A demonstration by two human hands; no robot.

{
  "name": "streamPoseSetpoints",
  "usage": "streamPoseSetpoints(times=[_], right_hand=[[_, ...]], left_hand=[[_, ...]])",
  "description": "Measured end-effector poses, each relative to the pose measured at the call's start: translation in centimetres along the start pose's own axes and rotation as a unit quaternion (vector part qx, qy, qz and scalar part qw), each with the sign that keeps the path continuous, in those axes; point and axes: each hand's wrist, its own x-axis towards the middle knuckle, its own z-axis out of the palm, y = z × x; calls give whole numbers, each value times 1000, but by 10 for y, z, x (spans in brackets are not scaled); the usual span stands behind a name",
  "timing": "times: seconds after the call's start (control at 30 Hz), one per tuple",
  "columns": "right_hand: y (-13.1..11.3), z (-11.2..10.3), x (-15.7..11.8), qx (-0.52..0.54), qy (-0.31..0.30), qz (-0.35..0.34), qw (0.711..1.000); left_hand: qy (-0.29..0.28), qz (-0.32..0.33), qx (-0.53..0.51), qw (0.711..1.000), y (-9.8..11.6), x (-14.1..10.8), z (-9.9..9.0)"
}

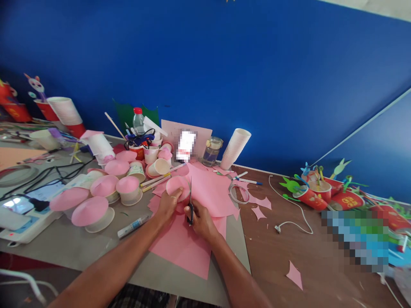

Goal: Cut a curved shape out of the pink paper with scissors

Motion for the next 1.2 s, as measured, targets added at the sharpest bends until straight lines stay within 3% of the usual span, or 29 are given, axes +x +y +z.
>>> streamPoseSetpoints(times=[0.17, 0.3, 0.43, 0.5, 0.6, 0.67, 1.03, 1.2], right_hand=[[3, 0, 0, 11, 3, 10, 1000], [3, 0, 1, 21, 34, 9, 999], [-1, 3, 2, 36, 57, 5, 998], [-3, 5, 2, 40, 60, 8, 997], [-4, 7, 2, 42, 55, 12, 998], [-3, 8, 1, 43, 45, 11, 998], [-1, 10, 1, 22, 22, 14, 999], [-1, 10, 2, 11, 18, 11, 1000]], left_hand=[[-14, 5, -16, 1000, 7, -4, 0], [-115, 26, -78, 990, 14, -11, -4], [-217, 82, -39, 972, 20, -20, -6], [-194, 96, -16, 976, 22, -21, -4], [-80, 81, 25, 993, 23, -16, -3], [-42, 70, 45, 996, 21, -9, -3], [26, 32, -12, 999, -2, -1, 3], [32, 12, -34, 999, -13, 2, 3]])
